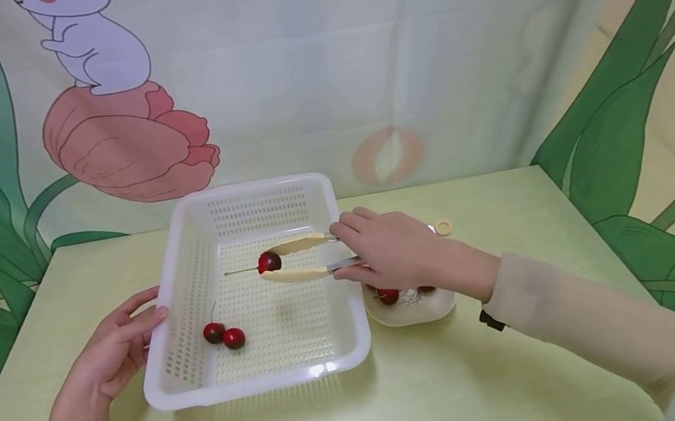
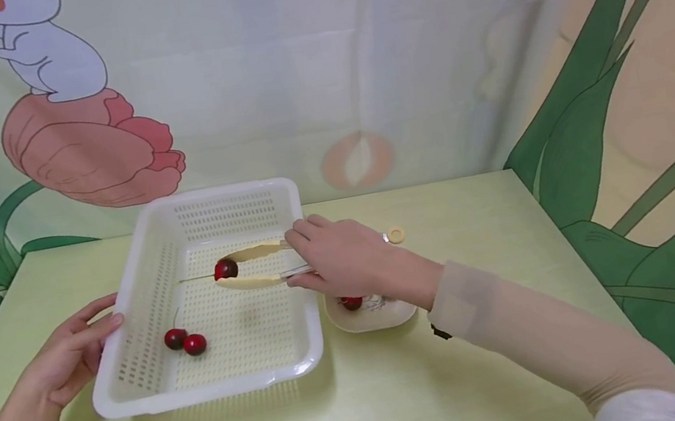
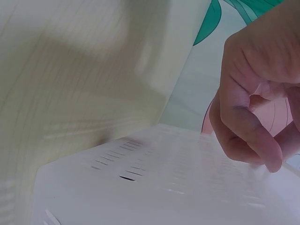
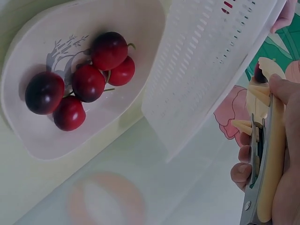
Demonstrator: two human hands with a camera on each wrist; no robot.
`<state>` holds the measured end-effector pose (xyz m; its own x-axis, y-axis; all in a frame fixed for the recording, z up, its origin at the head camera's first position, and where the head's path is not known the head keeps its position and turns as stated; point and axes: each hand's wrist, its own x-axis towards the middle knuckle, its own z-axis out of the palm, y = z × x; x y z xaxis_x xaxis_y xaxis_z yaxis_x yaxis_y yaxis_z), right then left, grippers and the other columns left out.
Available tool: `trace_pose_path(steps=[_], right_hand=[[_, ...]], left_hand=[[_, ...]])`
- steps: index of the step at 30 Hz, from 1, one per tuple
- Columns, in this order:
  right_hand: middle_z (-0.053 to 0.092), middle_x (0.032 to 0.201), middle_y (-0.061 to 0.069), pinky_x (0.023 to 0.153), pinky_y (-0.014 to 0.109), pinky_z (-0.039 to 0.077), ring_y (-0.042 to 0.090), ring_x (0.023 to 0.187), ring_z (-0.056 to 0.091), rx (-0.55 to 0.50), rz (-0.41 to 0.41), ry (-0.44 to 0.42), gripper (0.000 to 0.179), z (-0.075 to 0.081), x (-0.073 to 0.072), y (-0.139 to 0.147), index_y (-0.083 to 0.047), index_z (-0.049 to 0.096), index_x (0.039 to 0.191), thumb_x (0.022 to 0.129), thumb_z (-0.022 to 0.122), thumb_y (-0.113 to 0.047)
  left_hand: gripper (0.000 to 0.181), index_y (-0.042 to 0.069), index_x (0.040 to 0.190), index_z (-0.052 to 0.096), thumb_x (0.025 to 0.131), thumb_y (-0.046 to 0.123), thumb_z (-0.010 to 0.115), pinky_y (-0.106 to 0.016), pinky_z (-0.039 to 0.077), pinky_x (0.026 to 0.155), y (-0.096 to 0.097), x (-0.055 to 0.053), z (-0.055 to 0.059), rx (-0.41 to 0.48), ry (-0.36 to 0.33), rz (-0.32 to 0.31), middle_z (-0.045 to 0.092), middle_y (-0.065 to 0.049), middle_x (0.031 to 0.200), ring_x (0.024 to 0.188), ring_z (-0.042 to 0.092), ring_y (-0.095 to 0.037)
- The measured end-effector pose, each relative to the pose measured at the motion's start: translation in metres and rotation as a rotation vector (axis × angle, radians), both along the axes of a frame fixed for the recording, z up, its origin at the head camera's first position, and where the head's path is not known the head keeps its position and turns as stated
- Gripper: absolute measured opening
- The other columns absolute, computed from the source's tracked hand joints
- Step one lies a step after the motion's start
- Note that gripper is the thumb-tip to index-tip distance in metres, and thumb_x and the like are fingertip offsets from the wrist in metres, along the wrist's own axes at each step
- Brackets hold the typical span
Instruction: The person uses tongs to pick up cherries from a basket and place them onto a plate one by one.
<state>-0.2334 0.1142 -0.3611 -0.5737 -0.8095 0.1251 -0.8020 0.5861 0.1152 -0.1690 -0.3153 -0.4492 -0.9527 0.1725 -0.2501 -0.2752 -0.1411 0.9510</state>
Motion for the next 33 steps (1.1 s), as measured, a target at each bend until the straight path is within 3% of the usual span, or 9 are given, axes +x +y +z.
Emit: trace_pose_path(steps=[18, 33], right_hand=[[0.059, 0.112, 0.005, 0.066, 0.035, 0.054, 0.021, 0.101, 0.056, -0.155, -0.086, -0.040, 0.054, 0.000, 0.001, 0.044, -0.005, 0.055, 0.129, 0.101, 0.062, -0.051], [0.060, 0.113, 0.005, 0.064, 0.039, 0.054, 0.020, 0.092, 0.058, -0.232, -0.270, -0.118, 0.058, -0.004, 0.006, 0.087, -0.008, 0.055, 0.133, 0.098, 0.066, -0.052]], left_hand=[[0.035, 0.027, 0.136, 0.046, 0.106, 0.014, 0.058, -0.037, 0.060, 0.084, -0.001, -0.001, 0.000, 0.016, 0.005, -0.003, 0.070, 0.009, 0.119, 0.101, 0.072, -0.018], [0.033, 0.026, 0.135, 0.047, 0.106, 0.013, 0.057, -0.038, 0.060, 0.083, -0.001, -0.002, -0.001, 0.028, 0.010, -0.010, 0.070, 0.007, 0.118, 0.100, 0.072, -0.018]])
